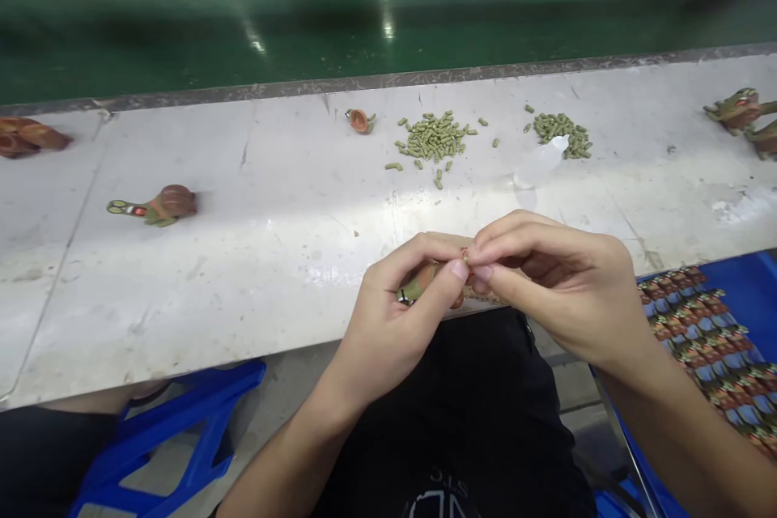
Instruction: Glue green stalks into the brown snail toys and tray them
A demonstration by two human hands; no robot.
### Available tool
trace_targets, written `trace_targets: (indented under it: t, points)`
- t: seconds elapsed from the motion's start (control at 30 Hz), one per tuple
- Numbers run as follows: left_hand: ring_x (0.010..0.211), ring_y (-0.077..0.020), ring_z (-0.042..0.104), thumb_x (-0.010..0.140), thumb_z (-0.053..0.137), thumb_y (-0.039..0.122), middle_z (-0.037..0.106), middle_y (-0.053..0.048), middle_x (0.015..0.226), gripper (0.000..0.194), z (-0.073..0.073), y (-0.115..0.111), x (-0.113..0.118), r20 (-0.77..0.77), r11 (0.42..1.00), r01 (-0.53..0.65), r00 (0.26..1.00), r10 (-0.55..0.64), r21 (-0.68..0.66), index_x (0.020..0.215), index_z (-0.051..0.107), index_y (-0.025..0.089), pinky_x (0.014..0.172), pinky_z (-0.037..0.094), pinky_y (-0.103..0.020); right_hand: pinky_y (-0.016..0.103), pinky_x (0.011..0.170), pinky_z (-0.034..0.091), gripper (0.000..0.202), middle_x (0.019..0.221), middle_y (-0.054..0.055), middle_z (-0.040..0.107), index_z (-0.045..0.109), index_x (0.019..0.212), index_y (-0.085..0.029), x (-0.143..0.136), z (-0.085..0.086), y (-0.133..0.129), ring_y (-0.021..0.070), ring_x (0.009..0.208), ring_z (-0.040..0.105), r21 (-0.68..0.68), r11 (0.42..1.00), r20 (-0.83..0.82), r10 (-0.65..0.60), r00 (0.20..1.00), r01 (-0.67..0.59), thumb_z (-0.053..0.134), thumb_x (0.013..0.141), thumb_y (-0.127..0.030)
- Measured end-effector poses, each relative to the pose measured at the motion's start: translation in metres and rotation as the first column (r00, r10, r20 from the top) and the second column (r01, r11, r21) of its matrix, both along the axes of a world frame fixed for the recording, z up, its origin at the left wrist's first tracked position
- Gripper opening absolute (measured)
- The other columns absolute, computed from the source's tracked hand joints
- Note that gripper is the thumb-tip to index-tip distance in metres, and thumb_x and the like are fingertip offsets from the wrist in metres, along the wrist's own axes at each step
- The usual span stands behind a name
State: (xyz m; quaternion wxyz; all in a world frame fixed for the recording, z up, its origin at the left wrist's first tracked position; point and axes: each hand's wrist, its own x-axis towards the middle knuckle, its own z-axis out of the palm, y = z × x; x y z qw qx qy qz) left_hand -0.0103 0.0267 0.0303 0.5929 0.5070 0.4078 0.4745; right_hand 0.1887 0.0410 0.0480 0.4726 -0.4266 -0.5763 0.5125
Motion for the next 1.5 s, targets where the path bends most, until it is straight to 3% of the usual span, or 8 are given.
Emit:
trace_targets:
  t: [0.17,0.33,0.5,0.63,0.8,1.1,1.27,1.5]
  points:
    - [0.106,-0.0217,0.082,0.114,0.075,0.018,0.084,-0.002,0.102,0.022,-0.005,-0.004,0.002,-0.039,0.996,0.003,0.999,0.000,0.089,0.095,0.080,0.026,0.095,0.069,-0.038,0.027,0.072,0.077,0.013,0.090,0.002,0.090,0.098,0.108,-0.031,0.006,0.002,-0.006,0.0183,0.076,0.087,-0.288,0.956,-0.092,0.032,0.995,-0.058,0.104,0.097,-0.027]
    - [0.088,-0.0176,0.077,0.117,0.076,0.023,0.080,0.000,0.092,0.017,-0.010,-0.013,0.002,-0.120,0.998,-0.009,0.993,0.016,0.058,0.101,0.080,0.026,0.086,0.065,-0.034,0.028,0.070,0.076,0.011,0.087,0.002,0.089,0.097,0.097,-0.028,0.013,0.003,-0.009,0.0190,0.074,0.084,-0.282,0.958,-0.038,0.040,0.998,-0.049,0.107,0.094,-0.033]
    - [0.096,-0.0187,0.080,0.119,0.075,0.047,0.082,-0.003,0.110,0.022,-0.016,-0.026,-0.009,-0.092,0.993,-0.053,0.995,0.044,-0.102,0.129,0.080,0.028,0.086,0.066,-0.031,0.033,0.071,0.072,0.006,0.100,0.004,0.090,0.094,0.101,-0.028,0.028,-0.005,-0.013,0.0231,0.085,0.085,0.047,0.988,0.397,-0.152,0.905,0.145,0.092,0.105,-0.024]
    - [0.097,-0.0181,0.079,0.118,0.077,0.040,0.082,-0.001,0.107,0.013,-0.020,-0.030,-0.015,-0.169,0.991,-0.070,0.984,0.050,-0.116,0.123,0.078,0.028,0.088,0.067,-0.030,0.034,0.071,0.068,0.017,0.101,0.006,0.089,0.091,0.108,-0.022,0.036,-0.012,-0.012,0.0235,0.086,0.084,0.332,0.943,0.628,-0.207,0.750,-0.018,0.079,0.109,-0.010]
    - [0.093,-0.0130,0.079,0.117,0.078,0.034,0.083,0.001,0.108,0.010,-0.024,-0.031,-0.011,-0.199,0.995,-0.067,0.979,0.050,-0.079,0.125,0.079,0.028,0.087,0.066,-0.024,0.032,0.078,0.070,0.019,0.109,0.011,0.090,0.090,0.117,-0.014,0.034,-0.018,-0.012,0.0230,0.091,0.086,0.426,0.884,0.702,-0.191,0.686,-0.190,0.075,0.111,-0.003]
    - [0.079,-0.0114,0.074,0.116,0.079,0.034,0.085,0.001,0.104,0.011,-0.028,-0.031,-0.009,-0.197,0.995,-0.046,0.980,0.028,-0.086,0.123,0.079,0.026,0.080,0.064,-0.025,0.027,0.089,0.071,0.019,0.111,0.011,0.092,0.091,0.120,-0.011,0.031,-0.021,-0.018,0.0206,0.096,0.088,0.443,0.873,0.702,-0.195,0.685,-0.206,0.077,0.112,-0.002]
    - [0.078,-0.0115,0.074,0.115,0.080,0.034,0.085,0.001,0.103,0.011,-0.028,-0.030,-0.009,-0.187,0.994,-0.053,0.982,0.034,-0.098,0.123,0.079,0.026,0.079,0.065,-0.026,0.034,0.081,0.071,0.016,0.108,0.012,0.092,0.091,0.113,-0.014,0.031,-0.022,-0.017,0.0245,0.094,0.088,0.433,0.893,0.683,-0.235,0.692,-0.124,0.077,0.111,-0.006]
    - [0.076,-0.0126,0.074,0.115,0.081,0.037,0.086,0.000,0.104,0.012,-0.027,-0.030,-0.009,-0.157,0.989,-0.068,0.986,0.047,-0.130,0.122,0.081,0.027,0.078,0.066,-0.028,0.034,0.071,0.070,0.010,0.090,0.002,0.089,0.093,0.104,-0.023,0.030,-0.027,-0.019,0.0212,0.076,0.085,0.125,0.980,0.534,-0.196,0.822,0.153,0.085,0.109,-0.022]
